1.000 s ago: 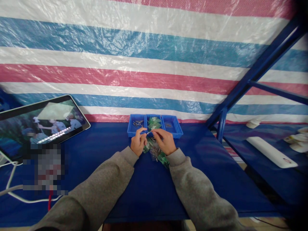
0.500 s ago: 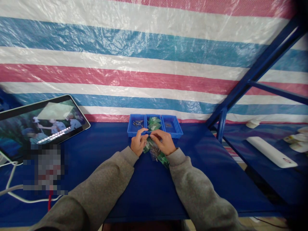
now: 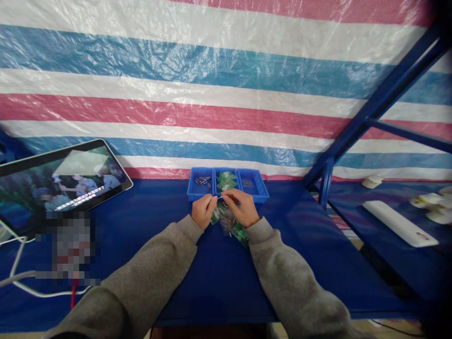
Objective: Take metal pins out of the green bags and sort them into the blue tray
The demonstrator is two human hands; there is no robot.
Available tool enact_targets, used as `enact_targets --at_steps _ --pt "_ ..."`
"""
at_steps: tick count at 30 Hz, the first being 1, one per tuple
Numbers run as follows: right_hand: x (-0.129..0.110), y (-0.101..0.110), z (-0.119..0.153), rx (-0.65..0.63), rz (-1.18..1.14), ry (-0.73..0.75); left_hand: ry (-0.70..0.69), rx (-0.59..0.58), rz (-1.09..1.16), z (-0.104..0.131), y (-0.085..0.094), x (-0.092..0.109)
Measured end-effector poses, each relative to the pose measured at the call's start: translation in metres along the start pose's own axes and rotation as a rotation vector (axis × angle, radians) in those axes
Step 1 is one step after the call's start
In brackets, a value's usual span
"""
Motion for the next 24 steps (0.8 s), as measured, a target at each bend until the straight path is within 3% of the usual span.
enact_targets --at_steps 4,11,16,24 --pt "-0.001 0.000 0.000 -0.018 0.034 -0.009 -0.007 -0.014 0.038 0.000 0.000 -0.001" --pt "0.003 -0.004 0.000 -0.071 0.130 -0.030 -0.111 0.121 0.031 -0.002 0.005 0.004" --pt "0.007 -0.006 0.000 -0.058 0.153 -0.050 -0.071 0.170 0.054 -0.002 0.005 0.002" --pt "0.010 0.004 -0.002 0.027 0.172 -0.071 0.070 0.061 0.178 0.002 -0.001 -0.002"
Point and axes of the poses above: each hand's wrist, its own z-axis away from the middle knuckle, its own y-axis out of the back of the hand, x = y × z, the point moved 3 cm from there along -z, towards the middle knuckle, and after that the axes turned 3 degrees about x, right-handed, at the moved point
